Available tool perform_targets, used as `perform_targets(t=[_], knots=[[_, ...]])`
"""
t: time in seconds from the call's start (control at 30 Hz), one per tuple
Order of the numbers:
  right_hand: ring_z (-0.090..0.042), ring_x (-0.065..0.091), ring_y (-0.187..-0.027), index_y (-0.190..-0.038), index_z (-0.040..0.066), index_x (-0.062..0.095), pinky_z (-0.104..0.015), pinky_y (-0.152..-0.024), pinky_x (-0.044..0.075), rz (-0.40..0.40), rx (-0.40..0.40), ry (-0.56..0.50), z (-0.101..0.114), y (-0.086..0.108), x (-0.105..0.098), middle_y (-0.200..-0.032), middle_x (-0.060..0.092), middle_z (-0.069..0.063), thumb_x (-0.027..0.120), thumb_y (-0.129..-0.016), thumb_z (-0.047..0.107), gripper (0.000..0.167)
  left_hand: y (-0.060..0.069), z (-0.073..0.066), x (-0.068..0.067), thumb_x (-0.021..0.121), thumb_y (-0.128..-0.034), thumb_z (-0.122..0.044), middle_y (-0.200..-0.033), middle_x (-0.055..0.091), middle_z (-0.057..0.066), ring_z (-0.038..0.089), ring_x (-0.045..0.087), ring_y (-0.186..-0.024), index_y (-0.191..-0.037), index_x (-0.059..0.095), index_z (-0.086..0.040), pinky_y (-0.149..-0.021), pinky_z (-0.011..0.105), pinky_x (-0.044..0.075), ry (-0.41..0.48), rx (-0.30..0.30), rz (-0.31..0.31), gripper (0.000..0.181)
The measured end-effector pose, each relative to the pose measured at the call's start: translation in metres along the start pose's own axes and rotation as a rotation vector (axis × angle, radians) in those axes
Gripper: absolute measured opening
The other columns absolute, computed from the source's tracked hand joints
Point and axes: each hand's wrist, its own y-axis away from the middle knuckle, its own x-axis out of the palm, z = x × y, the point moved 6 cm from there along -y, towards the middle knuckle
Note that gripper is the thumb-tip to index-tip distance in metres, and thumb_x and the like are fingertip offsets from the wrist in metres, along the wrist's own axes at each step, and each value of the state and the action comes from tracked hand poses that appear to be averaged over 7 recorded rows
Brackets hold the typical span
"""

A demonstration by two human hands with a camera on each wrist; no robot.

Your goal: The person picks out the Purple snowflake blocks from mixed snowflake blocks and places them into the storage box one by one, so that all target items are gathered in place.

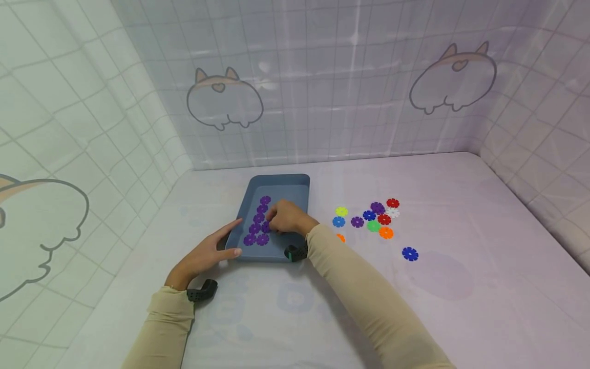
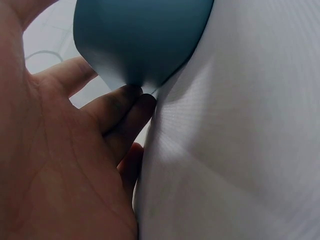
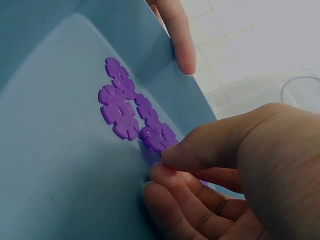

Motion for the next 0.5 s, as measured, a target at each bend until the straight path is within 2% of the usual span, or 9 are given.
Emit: perform_targets(t=[0.2,0.5], knots=[[-0.017,0.069,-0.08,-0.115,0.0,0.073,-0.029,-0.07,0.058,-0.01,0.012,-0.004,0.0001,0.0001,-0.0001,-0.103,0.071,-0.007,0.067,-0.089,0.003,0.027,0.0006,-0.0001,0.0,0.07,-0.0913,-0.048,-0.165,0.02,0.005,0.035,0.015,-0.151,-0.16,0.026,-0.032,-0.114,0.068,0.017,0.0,-0.009,0.004,0.083],[-0.019,0.069,-0.081,-0.118,-0.005,0.069,-0.028,-0.068,0.059,-0.034,0.005,-0.037,0.0032,0.004,-0.0033,-0.093,0.071,-0.009,0.064,-0.096,0.005,0.026,0.0001,0.0008,0.0008,0.071,-0.0914,-0.047,-0.165,0.02,0.003,0.033,0.014,-0.151,-0.16,0.025,-0.034,-0.114,0.067,0.016,0.033,-0.01,0.01,0.083]])
